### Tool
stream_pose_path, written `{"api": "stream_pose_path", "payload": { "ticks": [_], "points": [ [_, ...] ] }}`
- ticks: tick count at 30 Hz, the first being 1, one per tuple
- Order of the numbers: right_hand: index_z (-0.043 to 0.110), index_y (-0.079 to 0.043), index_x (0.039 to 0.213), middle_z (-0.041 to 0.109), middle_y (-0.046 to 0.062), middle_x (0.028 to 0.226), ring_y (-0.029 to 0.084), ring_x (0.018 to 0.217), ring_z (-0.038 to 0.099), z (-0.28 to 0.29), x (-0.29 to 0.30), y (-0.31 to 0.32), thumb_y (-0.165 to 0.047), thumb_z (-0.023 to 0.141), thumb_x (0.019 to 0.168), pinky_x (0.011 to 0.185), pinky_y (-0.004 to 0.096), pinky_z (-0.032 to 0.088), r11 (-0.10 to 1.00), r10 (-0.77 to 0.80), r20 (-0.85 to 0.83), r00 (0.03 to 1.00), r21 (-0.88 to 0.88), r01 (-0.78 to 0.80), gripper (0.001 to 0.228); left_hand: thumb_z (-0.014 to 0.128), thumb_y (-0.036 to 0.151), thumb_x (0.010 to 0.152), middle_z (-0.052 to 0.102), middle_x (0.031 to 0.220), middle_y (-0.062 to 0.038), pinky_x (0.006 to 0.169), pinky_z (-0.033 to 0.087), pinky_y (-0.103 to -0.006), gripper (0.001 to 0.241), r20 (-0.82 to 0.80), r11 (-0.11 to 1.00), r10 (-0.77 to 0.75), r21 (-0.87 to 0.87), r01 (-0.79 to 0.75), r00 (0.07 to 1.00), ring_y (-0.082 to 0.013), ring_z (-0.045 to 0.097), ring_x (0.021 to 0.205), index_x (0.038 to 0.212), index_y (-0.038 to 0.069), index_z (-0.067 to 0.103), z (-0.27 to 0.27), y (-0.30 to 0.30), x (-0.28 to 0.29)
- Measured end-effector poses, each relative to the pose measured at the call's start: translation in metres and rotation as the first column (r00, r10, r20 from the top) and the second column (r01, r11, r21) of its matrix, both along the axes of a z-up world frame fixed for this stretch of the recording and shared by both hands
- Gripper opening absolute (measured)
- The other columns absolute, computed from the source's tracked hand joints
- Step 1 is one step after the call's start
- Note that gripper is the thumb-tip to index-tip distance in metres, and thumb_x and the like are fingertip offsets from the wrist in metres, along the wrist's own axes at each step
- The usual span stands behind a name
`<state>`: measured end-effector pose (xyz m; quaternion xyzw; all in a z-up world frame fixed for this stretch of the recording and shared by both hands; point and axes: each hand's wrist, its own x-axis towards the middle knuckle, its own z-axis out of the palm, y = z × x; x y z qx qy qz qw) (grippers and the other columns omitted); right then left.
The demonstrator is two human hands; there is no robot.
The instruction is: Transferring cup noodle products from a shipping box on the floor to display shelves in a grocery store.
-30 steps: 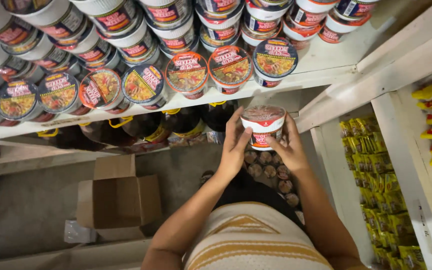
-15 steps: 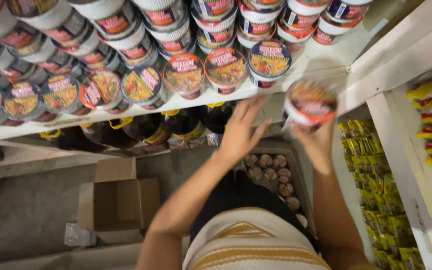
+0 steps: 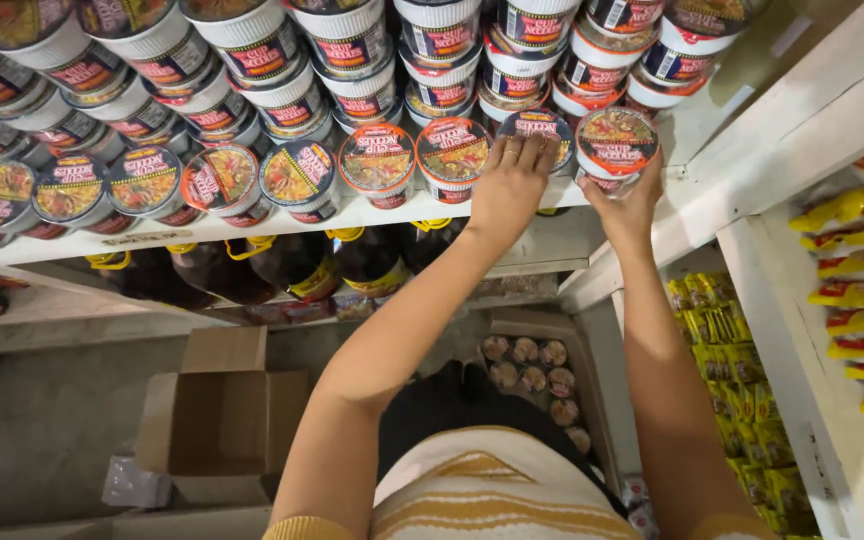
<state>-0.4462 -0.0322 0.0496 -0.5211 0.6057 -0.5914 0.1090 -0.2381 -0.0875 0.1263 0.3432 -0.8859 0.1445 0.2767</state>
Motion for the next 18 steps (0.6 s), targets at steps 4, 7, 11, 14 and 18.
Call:
{"api": "stream_pose_path", "payload": {
  "ticks": [4,7,11,14,18],
  "points": [
    [0.033,-0.002,0.159,0.055,0.019,0.15,0.031,0.135,0.058,0.005,-0.002,-0.007,-0.013,0.096,0.078,0.117,0.042,0.047,0.999,0.015,-0.022,1.0,-0.044,-0.016,0.103,0.06,0.013,0.089,0.062,0.124,-0.011,0.105,0.048,-0.0428,0.051,-0.021,1.0,0.016,-0.001,-0.016,1.0,-0.0293,0.059,0.115,0.138,0.004,0.059,-0.001,0.0,-0.003],
    [0.032,-0.002,0.159,0.056,0.02,0.149,0.034,0.134,0.055,0.005,-0.005,-0.009,-0.013,0.1,0.074,0.116,0.046,0.043,0.999,-0.049,-0.186,0.981,-0.006,0.048,0.109,0.061,0.013,0.088,0.062,0.119,-0.01,0.101,0.05,-0.0415,0.051,-0.033,0.999,0.035,0.003,-0.035,0.999,-0.0286,0.059,0.112,0.138,0.003,0.06,-0.002,-0.001,-0.005],
    [0.033,-0.001,0.158,0.059,0.02,0.147,0.036,0.132,0.054,0.009,-0.006,-0.005,-0.012,0.102,0.077,0.115,0.048,0.04,0.992,-0.098,-0.312,0.945,0.047,0.118,0.107,0.062,0.012,0.089,0.061,0.118,-0.01,0.097,0.05,-0.0396,0.051,-0.003,0.997,0.011,0.073,-0.01,1.0,-0.0277,0.058,0.111,0.139,0.002,0.06,-0.003,-0.001,-0.005],
    [0.031,-0.002,0.159,0.06,0.018,0.149,0.03,0.134,0.062,0.019,-0.002,-0.005,-0.016,0.095,0.08,0.117,0.041,0.05,0.996,0.087,-0.022,0.996,0.017,-0.086,0.103,0.064,0.015,0.089,0.061,0.118,-0.009,0.094,0.051,-0.04,0.05,-0.055,1.0,0.003,0.022,-0.002,0.998,-0.0278,0.058,0.111,0.137,0.004,0.06,-0.009,-0.007,-0.006],
    [0.026,0.001,0.159,0.057,0.021,0.148,0.031,0.134,0.058,-0.002,-0.008,-0.008,-0.015,0.098,0.078,0.114,0.042,0.048,0.996,0.085,-0.069,0.994,0.005,-0.084,0.11,0.067,0.019,0.086,0.061,0.117,-0.009,0.096,0.051,-0.0396,0.052,-0.093,0.999,0.003,0.032,0.0,0.996,-0.029,0.058,0.111,0.134,0.004,0.06,-0.006,-0.005,-0.004]
  ]
}}
